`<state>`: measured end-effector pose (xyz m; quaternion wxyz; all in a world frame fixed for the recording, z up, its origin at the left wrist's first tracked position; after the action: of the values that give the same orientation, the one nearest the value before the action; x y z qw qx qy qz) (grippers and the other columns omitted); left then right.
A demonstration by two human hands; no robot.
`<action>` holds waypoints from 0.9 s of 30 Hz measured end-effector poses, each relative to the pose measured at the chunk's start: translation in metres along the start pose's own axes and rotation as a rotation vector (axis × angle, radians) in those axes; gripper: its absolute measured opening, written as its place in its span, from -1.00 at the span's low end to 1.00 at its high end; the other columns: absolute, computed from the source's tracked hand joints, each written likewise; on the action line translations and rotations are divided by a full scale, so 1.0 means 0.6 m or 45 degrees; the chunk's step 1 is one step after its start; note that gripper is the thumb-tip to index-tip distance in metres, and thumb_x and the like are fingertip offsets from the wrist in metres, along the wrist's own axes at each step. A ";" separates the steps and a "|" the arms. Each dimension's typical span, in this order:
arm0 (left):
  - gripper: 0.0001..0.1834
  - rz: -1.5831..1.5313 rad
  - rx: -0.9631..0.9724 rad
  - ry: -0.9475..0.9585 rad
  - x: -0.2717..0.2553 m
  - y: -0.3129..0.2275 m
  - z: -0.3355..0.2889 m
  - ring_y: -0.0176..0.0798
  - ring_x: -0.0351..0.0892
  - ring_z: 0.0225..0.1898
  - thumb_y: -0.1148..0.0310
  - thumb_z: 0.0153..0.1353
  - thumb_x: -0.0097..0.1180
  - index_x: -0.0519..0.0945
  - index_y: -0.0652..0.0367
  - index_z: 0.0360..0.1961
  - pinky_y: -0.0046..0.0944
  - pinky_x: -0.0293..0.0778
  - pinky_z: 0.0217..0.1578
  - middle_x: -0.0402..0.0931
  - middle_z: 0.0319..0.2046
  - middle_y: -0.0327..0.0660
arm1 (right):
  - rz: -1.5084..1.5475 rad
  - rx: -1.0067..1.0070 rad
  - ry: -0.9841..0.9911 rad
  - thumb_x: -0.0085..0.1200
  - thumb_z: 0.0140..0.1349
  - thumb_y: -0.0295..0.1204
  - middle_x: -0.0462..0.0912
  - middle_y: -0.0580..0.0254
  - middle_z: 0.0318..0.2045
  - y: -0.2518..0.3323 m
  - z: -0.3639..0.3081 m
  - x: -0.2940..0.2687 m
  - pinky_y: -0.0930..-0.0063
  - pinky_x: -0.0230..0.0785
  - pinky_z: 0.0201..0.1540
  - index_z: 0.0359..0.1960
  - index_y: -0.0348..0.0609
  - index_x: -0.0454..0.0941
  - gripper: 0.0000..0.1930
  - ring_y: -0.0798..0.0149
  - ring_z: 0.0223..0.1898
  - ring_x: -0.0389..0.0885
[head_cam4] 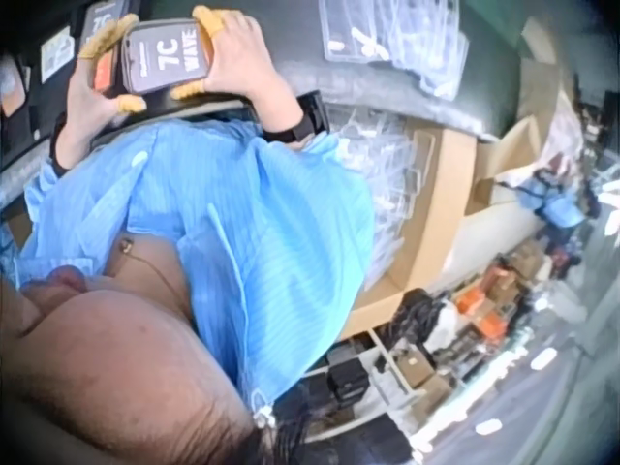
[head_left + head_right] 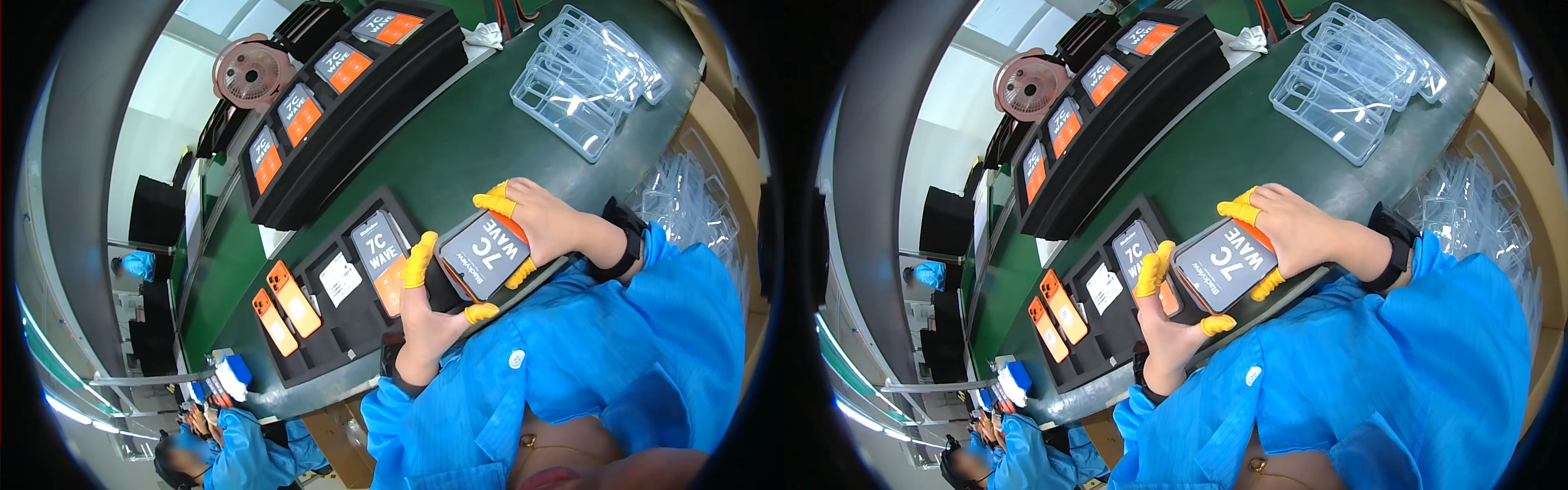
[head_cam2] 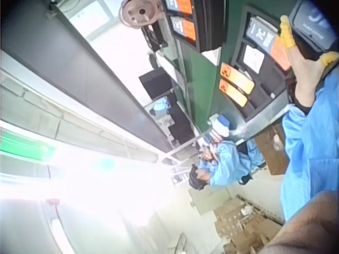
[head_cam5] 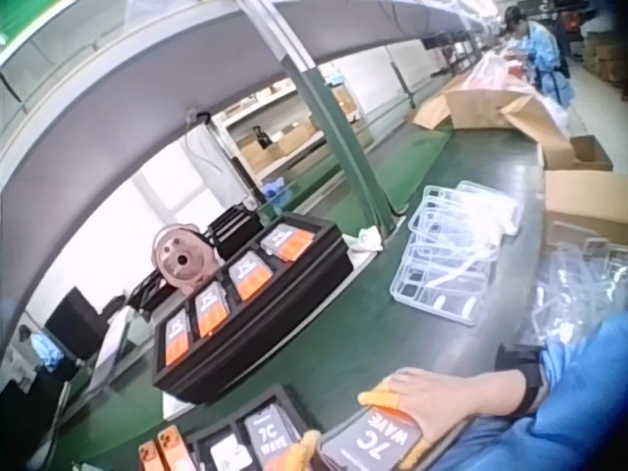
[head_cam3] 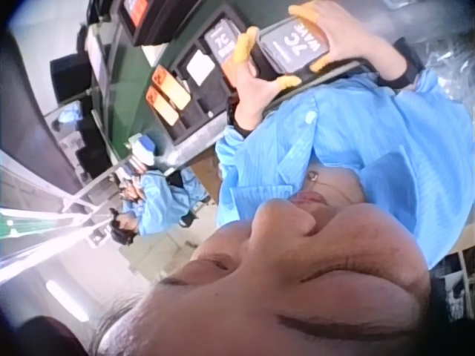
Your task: Applying screen protectors and stickers to smartphones and placing them into trays on a production line.
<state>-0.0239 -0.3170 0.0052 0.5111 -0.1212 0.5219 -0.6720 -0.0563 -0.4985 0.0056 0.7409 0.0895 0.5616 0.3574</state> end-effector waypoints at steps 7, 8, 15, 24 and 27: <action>0.07 0.020 -0.126 0.081 0.007 -0.002 -0.003 -0.08 0.22 0.05 0.11 -0.26 0.33 -0.09 0.41 0.13 -0.19 0.16 0.03 0.18 0.01 0.06 | -0.029 -0.008 -0.369 0.33 -0.53 -0.04 0.35 -0.07 -0.21 0.008 -0.002 -0.014 0.20 0.07 0.02 -0.04 -0.35 0.24 -0.06 -0.03 -0.15 0.30; 0.07 0.017 -0.127 0.078 0.011 -0.004 -0.004 -0.08 0.22 0.05 0.11 -0.26 0.33 -0.09 0.41 0.13 -0.19 0.16 0.03 0.18 0.01 0.06 | -0.031 -0.009 -0.365 0.33 -0.53 -0.04 0.35 -0.07 -0.21 0.009 -0.002 -0.012 0.20 0.07 0.02 -0.04 -0.35 0.24 -0.06 -0.03 -0.15 0.30; -0.36 -0.008 -0.392 -0.002 0.033 0.006 -0.008 -0.07 0.45 -0.19 0.29 -0.01 0.14 0.14 0.44 -0.02 -0.26 0.34 -0.21 0.41 -0.24 0.04 | -0.169 0.016 -0.503 0.32 -0.52 -0.10 0.35 -0.05 -0.22 0.017 -0.006 -0.003 0.18 0.08 0.01 -0.05 -0.35 0.26 -0.10 -0.02 -0.15 0.30; -0.64 0.153 -0.255 -0.190 0.010 -0.008 -0.003 -0.22 0.52 -0.42 0.46 -0.04 0.15 0.35 0.38 -0.22 -0.34 0.38 -0.41 0.48 -0.48 -0.04 | 0.089 0.070 -0.288 0.23 -0.35 0.05 0.40 -0.02 -0.26 0.005 0.005 -0.015 0.25 0.21 -0.09 -0.08 -0.28 0.32 -0.19 0.00 -0.18 0.36; -0.69 0.144 -0.307 -0.219 0.005 -0.006 -0.003 -0.27 0.50 -0.43 0.49 -0.05 0.15 0.39 0.37 -0.27 -0.39 0.37 -0.40 0.49 -0.49 -0.07 | 0.163 0.199 -0.198 0.17 -0.17 -0.11 0.47 0.11 -0.40 -0.002 0.012 -0.010 0.37 0.31 -0.24 -0.27 -0.21 0.47 -0.52 0.11 -0.32 0.44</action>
<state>-0.0289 -0.3187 0.0062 0.5727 -0.2091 0.5591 -0.5619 -0.0500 -0.5016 0.0120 0.7486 0.2100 0.5218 0.3512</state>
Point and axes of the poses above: each hand's wrist, its own z-axis towards the middle knuckle, its own x-axis out of the palm, y = z × x, the point moved 5 cm from there along z, towards the middle knuckle
